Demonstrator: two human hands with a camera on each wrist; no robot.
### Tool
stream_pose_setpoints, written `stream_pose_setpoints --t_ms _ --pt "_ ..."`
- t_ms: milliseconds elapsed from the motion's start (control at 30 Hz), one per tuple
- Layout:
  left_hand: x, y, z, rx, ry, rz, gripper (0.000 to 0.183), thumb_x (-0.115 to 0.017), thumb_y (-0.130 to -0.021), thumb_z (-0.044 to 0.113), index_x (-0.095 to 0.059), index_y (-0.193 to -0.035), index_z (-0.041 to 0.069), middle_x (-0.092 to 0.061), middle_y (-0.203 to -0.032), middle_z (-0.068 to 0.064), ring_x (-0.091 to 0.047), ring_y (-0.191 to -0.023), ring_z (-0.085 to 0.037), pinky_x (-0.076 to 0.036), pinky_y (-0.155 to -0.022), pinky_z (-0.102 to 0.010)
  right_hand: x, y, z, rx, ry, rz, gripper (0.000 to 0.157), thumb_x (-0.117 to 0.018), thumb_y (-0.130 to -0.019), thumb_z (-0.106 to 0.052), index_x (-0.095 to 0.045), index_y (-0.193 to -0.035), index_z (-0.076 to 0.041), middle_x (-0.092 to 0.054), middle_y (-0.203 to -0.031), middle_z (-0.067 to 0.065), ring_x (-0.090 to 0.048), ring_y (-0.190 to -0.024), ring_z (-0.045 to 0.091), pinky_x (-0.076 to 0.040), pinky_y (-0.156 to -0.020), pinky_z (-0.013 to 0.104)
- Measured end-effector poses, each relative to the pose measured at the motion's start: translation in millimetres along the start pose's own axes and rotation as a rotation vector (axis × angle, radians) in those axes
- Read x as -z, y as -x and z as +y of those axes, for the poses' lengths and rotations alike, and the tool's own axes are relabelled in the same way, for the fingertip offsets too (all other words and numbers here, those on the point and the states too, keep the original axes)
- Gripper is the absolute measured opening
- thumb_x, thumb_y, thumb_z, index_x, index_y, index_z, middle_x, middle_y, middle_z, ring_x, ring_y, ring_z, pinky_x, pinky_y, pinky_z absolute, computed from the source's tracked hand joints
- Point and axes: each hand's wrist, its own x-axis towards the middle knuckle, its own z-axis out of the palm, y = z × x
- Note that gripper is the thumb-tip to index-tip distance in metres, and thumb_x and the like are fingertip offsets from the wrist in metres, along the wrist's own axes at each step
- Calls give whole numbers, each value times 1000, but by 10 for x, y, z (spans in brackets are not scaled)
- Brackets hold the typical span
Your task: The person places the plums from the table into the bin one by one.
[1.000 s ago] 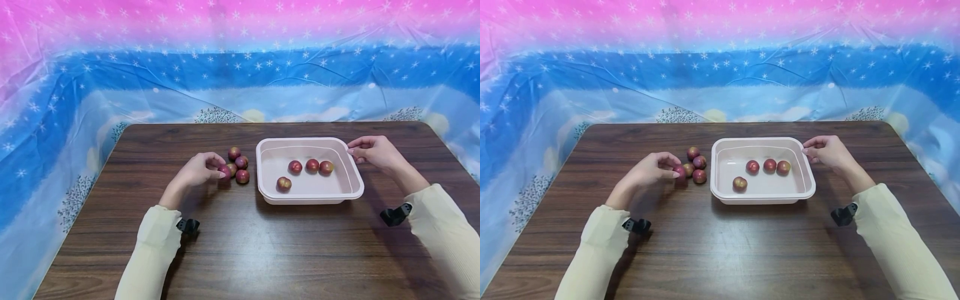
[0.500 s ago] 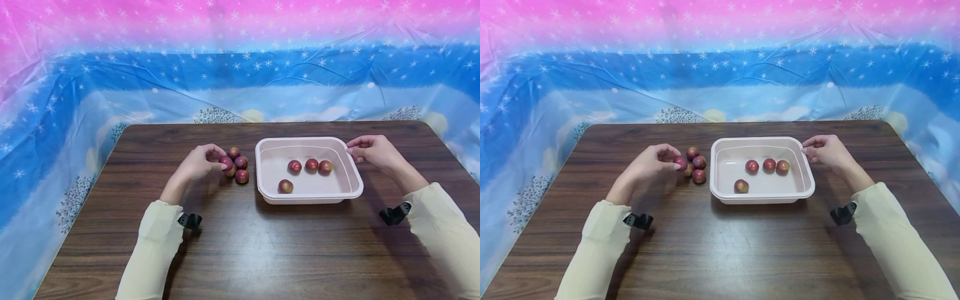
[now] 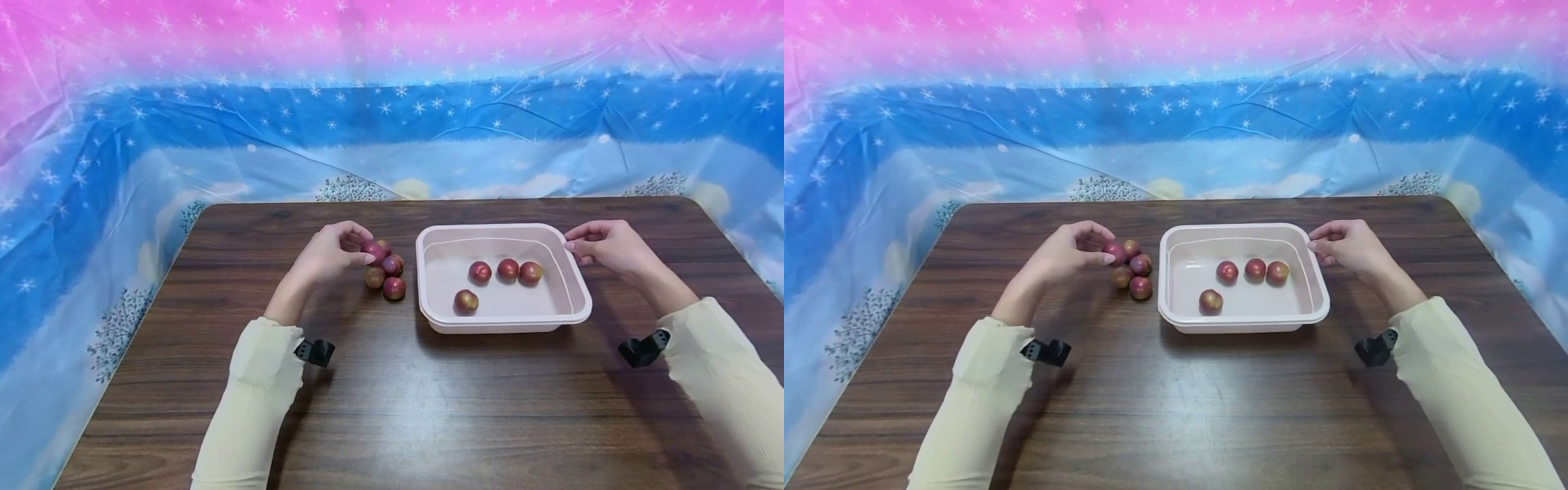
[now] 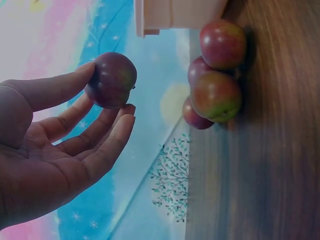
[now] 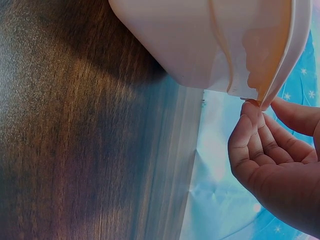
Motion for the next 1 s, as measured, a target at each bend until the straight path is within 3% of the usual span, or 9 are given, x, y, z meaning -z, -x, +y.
stream_pose_setpoints --t_ms 700,1000 --pt "-58 -78 329 -78 18 3 30 -67 -83 14 -57 -110 8 -60 -112 -8 -57 -101 -22 -43 -83 -36 -3 6 -16 2 1 -4 37 -58 -90 -11 -49 -114 16 -63 -78 -2 -56 -65 9 -50 -60 25" --pt "-200 -121 436 -74 17 8 28 -68 -83 15 -58 -109 10 -60 -110 -6 -57 -99 -20 -42 -86 -36 -5 14 -21 3 -10 -5 37 -57 -90 -11 -49 -114 16 -63 -77 -4 -57 -65 8 -51 -61 27"
